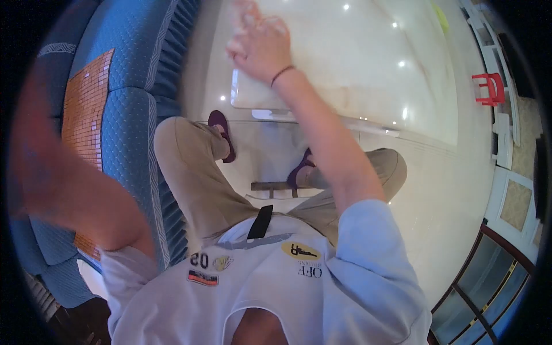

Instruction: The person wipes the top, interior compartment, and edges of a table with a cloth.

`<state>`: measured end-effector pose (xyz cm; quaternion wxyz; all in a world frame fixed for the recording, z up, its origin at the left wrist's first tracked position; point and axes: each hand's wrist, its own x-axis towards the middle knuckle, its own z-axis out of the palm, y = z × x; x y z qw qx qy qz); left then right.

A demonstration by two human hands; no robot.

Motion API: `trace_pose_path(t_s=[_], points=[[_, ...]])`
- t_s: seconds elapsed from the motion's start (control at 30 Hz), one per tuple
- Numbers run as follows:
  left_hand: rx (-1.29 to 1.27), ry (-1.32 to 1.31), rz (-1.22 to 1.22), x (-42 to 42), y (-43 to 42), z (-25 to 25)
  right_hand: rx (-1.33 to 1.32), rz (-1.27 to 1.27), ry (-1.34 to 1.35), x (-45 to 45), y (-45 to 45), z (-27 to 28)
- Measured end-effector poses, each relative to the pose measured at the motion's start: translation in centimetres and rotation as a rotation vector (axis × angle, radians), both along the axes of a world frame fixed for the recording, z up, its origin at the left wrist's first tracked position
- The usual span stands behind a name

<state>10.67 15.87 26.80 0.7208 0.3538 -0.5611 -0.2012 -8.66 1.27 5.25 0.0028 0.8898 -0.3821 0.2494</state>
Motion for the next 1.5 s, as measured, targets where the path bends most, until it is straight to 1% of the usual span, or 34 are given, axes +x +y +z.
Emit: trace_pose_path(t_s=[0.03,0.1,0.17,0.2,0.27,0.3,0.37,0.4,0.47,0.5,0.53,0.6,0.63,0.67,0.73,0.77,0.87,0.93,1.0,1.07,1.13,1.2,1.27,1.3,1.37,1.4,1.43,1.5], points=[[-0.005,-0.013,0.006,0.0,0.4,0.2,0.023,0.121,-0.152,-0.6,2.3,-0.6],[0.019,-0.033,0.032,-0.8,1.5,-0.2,-0.114,0.161,-0.357,-2.4,7.0,-0.6],[0.097,-0.049,0.068,-2.2,2.6,-2.0,-0.090,0.343,-0.551,-5.0,11.6,-1.5],[0.151,-0.057,0.092,-3.2,3.4,-3.4,-0.076,0.329,-0.545,-5.8,14.2,-1.9],[0.294,-0.066,0.129,-5.5,4.7,-6.8,0.360,0.217,-0.716,-7.2,19.0,-2.9],[0.369,-0.066,0.140,-6.8,5.4,-8.4,0.368,0.204,-0.704,-7.4,19.7,-4.6],[0.513,-0.077,0.146,-8.8,6.3,-11.5,0.877,-0.133,-1.081,-7.1,19.5,-8.3],[0.574,-0.079,0.145,-9.7,6.9,-12.8,0.880,-0.117,-1.089,-6.5,18.7,-7.7],[0.679,-0.063,0.134,-10.8,7.4,-15.4,1.658,-0.107,-1.904,-7.0,16.5,-6.6],[0.706,-0.064,0.129,-11.5,7.3,-16.4,1.569,-0.037,-1.963,-5.8,15.4,-6.8],[0.728,-0.060,0.132,-11.8,7.3,-17.1,1.552,-0.016,-1.955,-5.7,14.9,-7.0],[0.754,-0.051,0.142,-11.8,7.2,-18.0,1.591,-0.092,-1.956,-5.9,14.6,-6.4],[0.762,-0.044,0.149,-11.8,7.1,-18.4,1.582,-0.312,-2.019,-5.7,14.5,-6.8],[0.767,-0.040,0.159,-11.6,7.0,-18.6,1.572,-0.299,-2.009,-6.3,14.2,-7.0],[0.778,-0.036,0.182,-11.7,6.8,-19.1,1.418,-0.415,-2.004,-7.4,13.8,-7.5],[0.780,-0.035,0.188,-11.7,6.7,-19.2,1.508,-0.523,-1.932,-9.2,13.8,-5.1],[0.778,-0.032,0.211,-11.9,6.3,-19.3,1.442,-0.435,-1.915,-14.3,12.1,-6.9],[0.771,-0.042,0.227,-12.0,6.1,-19.3,1.569,-0.363,-1.901,-18.8,10.8,-7.7],[0.766,-0.053,0.232,-12.1,5.7,-19.1,1.219,-0.586,-2.022,-22.4,9.1,-9.4],[0.760,-0.055,0.238,-12.3,5.4,-19.1,1.159,-0.628,-1.920,-27.3,8.6,-7.1],[0.758,-0.065,0.248,-12.5,5.1,-18.9,1.018,-0.736,-1.905,-32.3,7.3,-6.4],[0.764,-0.072,0.248,-12.6,4.7,-18.9,0.885,-0.683,-1.821,-38.9,5.5,-8.5],[0.759,-0.079,0.258,-12.6,4.4,-18.6,0.609,-0.880,-1.913,-44.4,2.1,-10.6],[0.758,-0.081,0.262,-12.5,4.3,-18.6,0.535,-0.941,-1.875,-49.5,-0.4,-13.9],[0.752,-0.085,0.269,-12.3,4.0,-18.2,0.468,-1.003,-1.835,-51.9,-1.5,-14.5],[0.743,-0.087,0.272,-12.1,3.9,-17.9,0.391,-1.065,-1.834,-50.1,-0.6,-10.4],[0.736,-0.090,0.277,-11.8,3.9,-17.6,0.315,-1.124,-1.830,-48.7,0.0,-8.0],[0.705,-0.081,0.290,-11.2,3.9,-17.0,0.337,-1.149,-1.843,-48.9,-0.3,-8.3]])
